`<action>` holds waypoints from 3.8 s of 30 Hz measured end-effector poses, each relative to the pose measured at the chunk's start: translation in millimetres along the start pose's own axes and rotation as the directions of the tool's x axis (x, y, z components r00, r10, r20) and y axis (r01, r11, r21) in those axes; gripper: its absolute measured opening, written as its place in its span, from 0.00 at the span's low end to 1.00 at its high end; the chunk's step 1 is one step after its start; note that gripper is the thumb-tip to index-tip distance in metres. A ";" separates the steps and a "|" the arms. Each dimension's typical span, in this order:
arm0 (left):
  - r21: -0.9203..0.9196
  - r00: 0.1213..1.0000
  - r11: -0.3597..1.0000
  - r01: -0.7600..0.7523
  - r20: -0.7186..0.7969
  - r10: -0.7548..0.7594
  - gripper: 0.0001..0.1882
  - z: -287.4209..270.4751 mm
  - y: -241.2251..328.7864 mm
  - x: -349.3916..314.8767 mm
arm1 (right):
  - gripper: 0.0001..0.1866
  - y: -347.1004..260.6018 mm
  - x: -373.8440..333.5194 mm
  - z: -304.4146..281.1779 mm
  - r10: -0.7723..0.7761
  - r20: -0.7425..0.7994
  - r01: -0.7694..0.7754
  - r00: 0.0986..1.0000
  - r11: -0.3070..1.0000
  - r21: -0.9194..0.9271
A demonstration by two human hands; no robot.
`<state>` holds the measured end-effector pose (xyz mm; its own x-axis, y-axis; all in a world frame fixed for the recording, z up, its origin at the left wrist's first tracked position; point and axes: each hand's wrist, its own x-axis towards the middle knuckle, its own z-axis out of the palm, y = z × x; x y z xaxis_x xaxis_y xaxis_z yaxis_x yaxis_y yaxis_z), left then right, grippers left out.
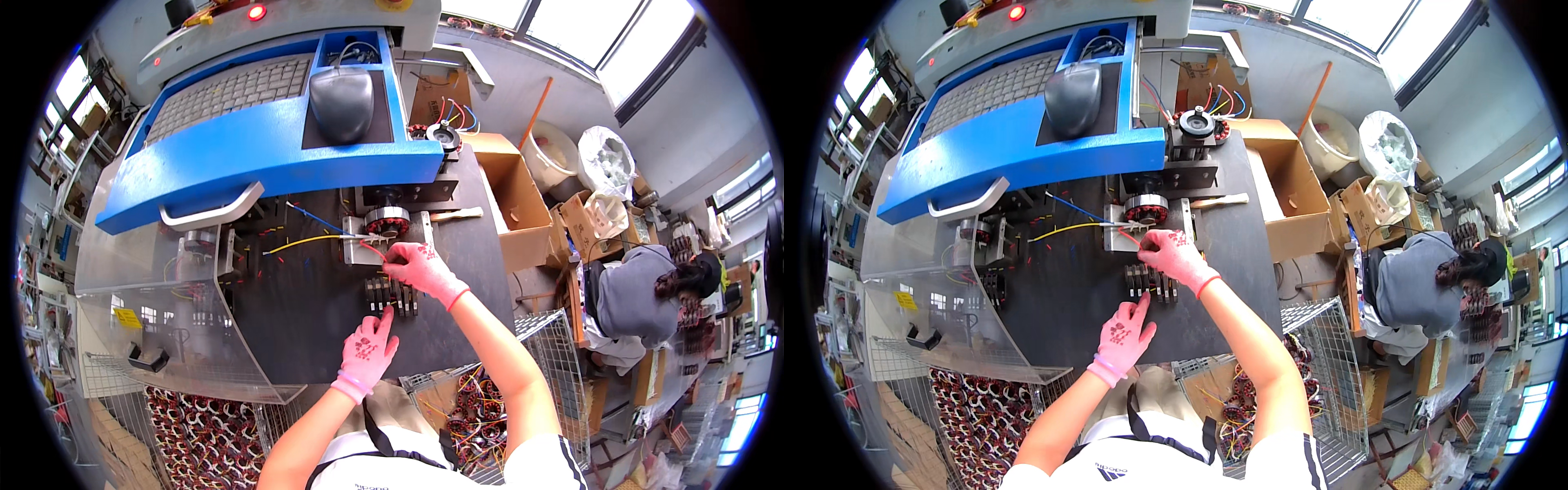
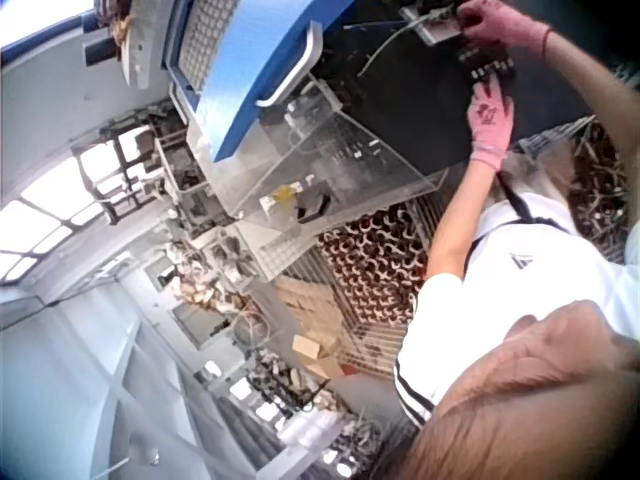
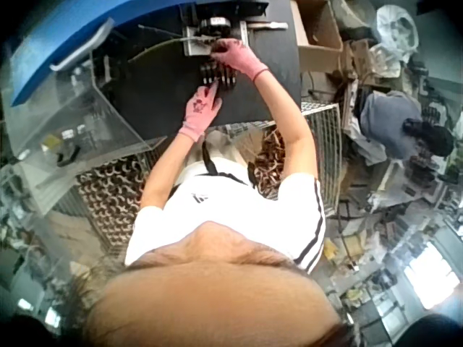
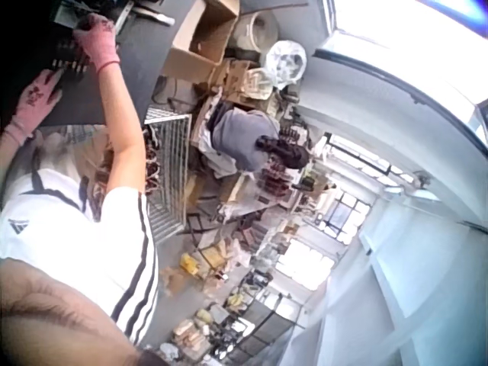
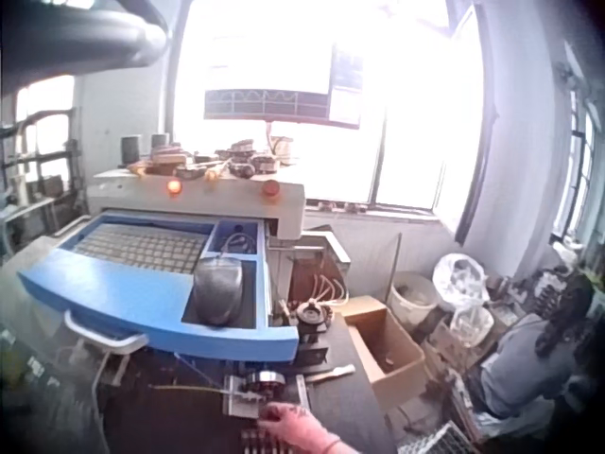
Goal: The person picks up electric motor stators from a large bin, brings them to a workstation, and inserts wires into terminals on a testing or assembly machine.
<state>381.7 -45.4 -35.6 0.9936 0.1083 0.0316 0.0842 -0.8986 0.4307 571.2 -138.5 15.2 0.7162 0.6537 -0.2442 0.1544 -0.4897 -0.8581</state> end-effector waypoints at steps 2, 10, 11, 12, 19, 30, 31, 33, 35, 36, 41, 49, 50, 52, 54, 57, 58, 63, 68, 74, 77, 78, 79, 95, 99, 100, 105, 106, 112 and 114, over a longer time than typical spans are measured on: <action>0.121 0.997 0.993 -0.007 0.078 -0.002 0.32 11.2 -0.1 -0.2 | 0.11 5.0 -0.4 -0.4 -0.008 0.003 0.008 1.000 0.998 -0.069; 0.323 0.989 0.943 -0.077 0.145 0.032 0.32 29.5 -8.2 -2.1 | 0.10 21.9 3.4 15.6 -0.211 -0.014 0.203 0.977 0.953 -0.225; 0.334 0.989 0.939 -0.087 0.142 0.041 0.31 30.3 -9.0 -1.5 | 0.10 23.2 3.6 16.1 -0.203 -0.006 0.196 0.979 0.951 -0.240; 0.344 0.989 0.934 -0.092 0.139 0.046 0.31 31.1 -9.9 -0.7 | 0.10 21.3 3.3 16.1 -0.194 0.005 0.189 0.981 0.948 -0.255; 0.358 0.990 0.929 -0.092 0.135 0.046 0.28 34.4 -11.9 0.3 | 0.10 18.0 3.8 17.4 -0.224 0.042 0.225 0.974 0.917 -0.330; -0.967 0.711 0.008 -0.253 -0.192 -0.677 0.23 -73.8 -59.8 110.5 | 0.14 -3.1 -6.9 27.8 -0.033 -0.104 0.032 0.994 0.999 -0.009; -0.917 0.633 -0.171 -0.360 -0.106 -0.767 0.26 -89.9 -54.3 127.0 | 0.16 -13.8 -7.3 27.7 0.008 -0.114 0.001 0.994 0.997 0.079; -0.931 0.825 -0.207 -0.301 -0.145 -0.546 0.30 -100.4 -55.3 126.4 | 0.18 -12.4 6.1 35.6 0.079 0.096 -0.117 0.992 0.849 0.515; -0.979 0.906 -0.097 -0.179 -0.126 -0.403 0.36 -98.1 -40.2 114.9 | 0.19 -8.1 16.4 28.8 0.018 0.343 -0.276 0.939 0.636 0.721; -0.992 0.934 -0.035 -0.118 -0.099 -0.344 0.35 -91.5 -31.4 99.0 | 0.17 -6.2 22.5 32.8 0.025 0.342 -0.284 0.940 0.612 0.738; -0.952 0.981 0.305 0.013 -0.046 -0.187 0.18 -58.4 1.7 13.9 | 0.09 -4.5 23.7 26.5 0.035 0.316 -0.232 0.948 0.754 0.614; 0.077 0.999 0.996 0.051 -0.007 -0.050 0.31 8.6 -7.0 -13.3 | 0.08 5.8 -1.3 20.6 -0.137 -0.006 0.134 0.991 0.977 -0.164; 0.110 0.998 0.992 0.056 0.018 -0.058 0.31 16.0 -10.7 -15.1 | 0.09 7.7 -1.1 22.3 -0.139 -0.014 0.135 0.990 0.976 -0.169; 0.177 0.995 0.982 0.060 0.071 -0.073 0.31 20.7 -12.1 -15.6 | 0.10 8.4 -0.9 24.5 -0.139 -0.032 0.131 0.990 0.975 -0.177; 0.218 0.996 0.975 0.047 0.065 -0.062 0.30 27.2 -12.9 -15.5 | 0.10 14.2 0.8 26.4 -0.178 -0.046 0.165 0.983 0.965 -0.202; 0.265 0.998 0.964 0.021 0.051 -0.036 0.30 32.2 -14.5 -15.3 | 0.09 17.8 2.2 28.5 -0.198 -0.044 0.183 0.979 0.955 -0.233; 0.279 0.999 0.960 0.013 0.046 -0.027 0.30 32.8 -15.2 -15.6 | 0.09 17.6 2.2 29.4 -0.206 -0.043 0.190 0.978 0.951 -0.244; 0.244 0.999 0.970 0.020 0.033 -0.029 0.27 34.6 -18.4 -14.9 | 0.09 23.1 4.0 35.7 -0.285 -0.058 0.255 0.957 0.918 -0.304; -0.006 0.996 0.997 0.074 -0.044 -0.074 0.25 32.6 -17.6 -15.2 | 0.10 26.9 3.6 40.0 -0.290 -0.056 0.247 0.955 0.889 -0.385; -0.964 0.683 -0.258 -0.069 0.143 -0.716 0.15 -7.3 -56.1 53.8 | 0.10 19.0 -8.4 35.6 -0.245 -0.162 0.211 0.956 0.956 -0.203; -0.706 0.658 -0.479 -0.522 0.024 -0.752 0.21 -44.0 -113.5 86.9 | 0.13 -21.5 -18.8 44.6 -0.144 -0.147 0.135 0.979 0.988 -0.069; -0.713 0.680 -0.439 -0.547 -0.072 -0.730 0.19 -64.1 -99.0 93.5 | 0.15 -17.3 -17.8 48.6 -0.030 -0.097 0.040 0.995 0.994 0.099; -0.806 0.703 -0.345 -0.481 -0.119 -0.701 0.18 -80.2 -77.3 92.4 | 0.15 -10.4 -11.7 51.0 0.073 0.045 -0.084 0.996 0.929 0.360; 0.012 0.994 0.998 0.054 -0.093 -0.053 0.33 10.8 -21.4 -18.6 | 0.08 6.8 -5.5 36.1 -0.116 -0.010 0.115 0.993 0.992 -0.050; 0.184 0.999 0.982 0.049 -0.030 -0.044 0.32 19.2 -26.0 -19.6 | 0.09 9.9 -5.8 42.9 -0.184 -0.033 0.179 0.982 0.976 -0.124; 0.211 0.999 0.976 0.046 -0.028 -0.041 0.32 20.3 -26.2 -19.5 | 0.10 10.2 -5.9 44.2 -0.211 -0.039 0.203 0.977 0.968 -0.146; 0.226 0.999 0.974 0.031 -0.027 -0.026 0.31 25.2 -28.6 -19.7 | 0.09 15.2 -7.0 48.0 -0.248 -0.067 0.228 0.966 0.950 -0.214; 0.231 0.999 0.973 0.027 -0.025 -0.021 0.31 25.5 -28.7 -19.1 | 0.09 15.9 -6.7 48.5 -0.258 -0.074 0.235 0.963 0.944 -0.232; 0.130 0.999 0.991 0.016 -0.044 -0.010 0.31 21.8 -29.4 -18.5 | 0.09 20.6 -0.8 58.3 -0.301 -0.064 0.268 0.951 0.913 -0.306; -0.080 0.992 0.997 0.014 -0.126 -0.024 0.29 16.7 -28.7 -20.4 | 0.10 20.5 0.1 60.6 -0.291 -0.083 0.246 0.953 0.904 -0.350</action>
<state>360.2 -29.0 -63.7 0.9739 0.1825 0.1351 0.0916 -0.8603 0.5014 533.2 -113.5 -29.8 0.6940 0.7179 0.0541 0.5535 -0.4839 -0.6778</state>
